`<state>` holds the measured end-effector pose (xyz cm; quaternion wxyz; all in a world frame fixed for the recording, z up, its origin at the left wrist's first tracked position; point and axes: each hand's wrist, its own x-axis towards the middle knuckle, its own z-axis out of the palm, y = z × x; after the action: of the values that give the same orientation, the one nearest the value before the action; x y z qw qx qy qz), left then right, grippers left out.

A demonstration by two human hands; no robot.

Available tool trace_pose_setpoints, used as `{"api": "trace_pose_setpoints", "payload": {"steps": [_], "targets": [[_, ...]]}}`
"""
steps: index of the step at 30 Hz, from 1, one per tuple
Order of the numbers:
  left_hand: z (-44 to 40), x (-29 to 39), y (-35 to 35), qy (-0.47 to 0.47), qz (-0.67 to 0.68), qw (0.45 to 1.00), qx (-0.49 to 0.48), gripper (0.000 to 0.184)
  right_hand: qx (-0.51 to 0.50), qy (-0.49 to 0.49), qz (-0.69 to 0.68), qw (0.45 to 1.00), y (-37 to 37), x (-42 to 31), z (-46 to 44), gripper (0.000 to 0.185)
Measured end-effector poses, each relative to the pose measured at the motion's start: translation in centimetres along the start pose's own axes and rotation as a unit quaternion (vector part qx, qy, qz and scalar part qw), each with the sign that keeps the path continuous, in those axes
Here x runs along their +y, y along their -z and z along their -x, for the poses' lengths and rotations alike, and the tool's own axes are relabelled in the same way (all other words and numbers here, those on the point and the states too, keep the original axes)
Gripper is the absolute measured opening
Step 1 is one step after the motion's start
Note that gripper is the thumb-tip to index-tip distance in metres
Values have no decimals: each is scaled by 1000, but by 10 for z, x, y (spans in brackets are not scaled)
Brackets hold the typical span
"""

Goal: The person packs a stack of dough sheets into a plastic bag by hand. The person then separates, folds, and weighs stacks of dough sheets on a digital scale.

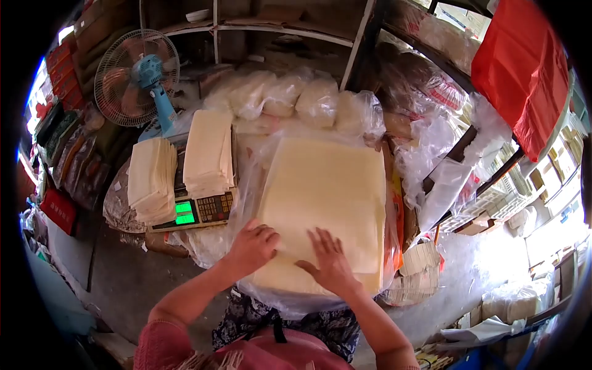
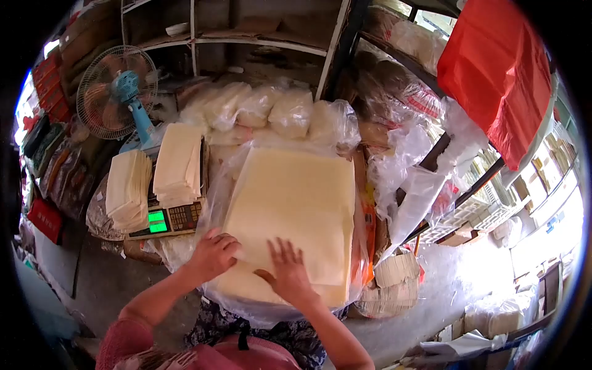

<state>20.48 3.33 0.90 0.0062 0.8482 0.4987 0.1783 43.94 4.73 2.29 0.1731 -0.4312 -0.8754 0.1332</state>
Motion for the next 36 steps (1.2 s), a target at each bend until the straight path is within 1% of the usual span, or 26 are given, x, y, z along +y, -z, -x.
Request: {"api": "trace_pose_setpoints", "payload": {"steps": [1,2,3,5,6,7,9,10,11,12,13,15,16,18,19,20,22,23,25,26,29,30,31,33,34,36], "targets": [[-6,17,17,-12,27,999,32,48,10,46,29,998,5,-16,-8,61],[-9,24,24,-23,54,996,63,49,31,47,18,998,2,-17,-15,56],[-10,22,24,42,98,981,165,52,51,47,7,998,0,-16,-19,52],[-11,12,17,171,176,900,360,59,114,142,-53,982,28,-19,-15,47],[-4,-1,9,240,273,868,338,75,143,190,-82,968,42,-18,-11,45],[5,-22,-22,251,420,806,333,85,132,189,-79,970,46,-15,-4,43],[24,-38,-54,204,502,795,273,90,108,186,-69,974,47,-7,20,39],[26,-29,-45,195,420,855,234,87,76,155,-80,982,41,5,29,36],[28,-20,-37,183,333,905,190,84,46,106,-172,978,26,21,42,33],[45,-28,-49,57,339,925,162,74,14,56,-263,963,6,40,57,30],[46,-27,-47,112,378,917,57,70,-16,4,-352,936,-8,57,64,28],[38,-25,-31,213,437,860,-155,63,8,-198,-428,882,-24,83,64,28],[29,-19,-29,312,543,769,-127,64,21,-294,-457,839,-27,89,63,28],[9,-3,-33,310,338,889,-4,64,27,-329,-312,891,-23,85,43,31],[2,3,-36,300,227,925,60,64,29,-344,-235,909,-22,84,35,32],[-2,6,-38,218,155,961,62,66,42,-328,-228,916,-28,90,31,47],[-7,8,-44,51,3,997,65,69,93,-279,-189,937,-28,84,27,61],[-6,10,-45,41,-9,998,41,70,117,-255,-170,945,-26,78,26,68],[0,14,-47,25,-34,999,-6,71,127,-151,-8,980,-5,63,18,81],[-1,11,-47,16,-33,999,-17,69,132,-96,73,984,4,56,14,88],[-5,-9,-51,-26,-25,999,-36,63,-111,-91,47,989,10,52,16,94],[-4,-18,-51,-50,-22,998,-32,60,-85,-24,110,990,8,60,22,87],[-6,-26,-49,-73,-18,997,-27,57,-97,-6,62,993,9,72,25,83],[-10,-31,-15,43,151,982,-106,50,-124,31,-36,991,14,94,30,76],[-11,-31,-3,99,234,956,-144,47,-138,-64,-138,979,18,95,30,72],[-15,-31,-6,238,373,896,-41,42,-155,-249,-332,896,31,89,36,63]]}}
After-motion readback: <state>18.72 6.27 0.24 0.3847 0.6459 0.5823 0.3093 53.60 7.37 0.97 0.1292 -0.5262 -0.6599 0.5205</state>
